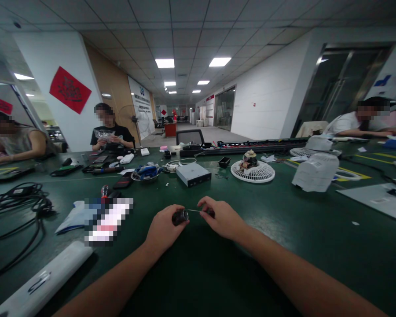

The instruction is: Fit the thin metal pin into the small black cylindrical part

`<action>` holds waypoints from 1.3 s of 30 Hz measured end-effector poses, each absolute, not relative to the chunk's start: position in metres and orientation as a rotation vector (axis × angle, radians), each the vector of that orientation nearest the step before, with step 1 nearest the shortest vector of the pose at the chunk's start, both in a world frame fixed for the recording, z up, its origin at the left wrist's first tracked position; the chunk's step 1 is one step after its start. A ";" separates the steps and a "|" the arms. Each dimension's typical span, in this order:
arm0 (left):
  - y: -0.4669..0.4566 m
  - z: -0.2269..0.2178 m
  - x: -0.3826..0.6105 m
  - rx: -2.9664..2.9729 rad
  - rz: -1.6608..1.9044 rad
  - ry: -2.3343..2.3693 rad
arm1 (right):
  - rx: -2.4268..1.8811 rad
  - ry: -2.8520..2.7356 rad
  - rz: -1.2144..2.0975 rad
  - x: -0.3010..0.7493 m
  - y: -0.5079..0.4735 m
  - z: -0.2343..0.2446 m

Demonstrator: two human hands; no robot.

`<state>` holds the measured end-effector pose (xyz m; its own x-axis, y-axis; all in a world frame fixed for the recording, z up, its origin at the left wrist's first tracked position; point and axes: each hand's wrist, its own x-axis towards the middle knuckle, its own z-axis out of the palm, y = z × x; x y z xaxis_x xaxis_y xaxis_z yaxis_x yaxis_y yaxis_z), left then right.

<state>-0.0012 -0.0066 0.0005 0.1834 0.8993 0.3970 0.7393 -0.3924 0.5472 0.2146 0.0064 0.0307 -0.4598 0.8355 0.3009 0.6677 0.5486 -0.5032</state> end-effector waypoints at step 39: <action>-0.009 0.004 0.001 2.286 0.782 1.698 | -1.548 -2.478 0.432 0.203 -0.011 0.035</action>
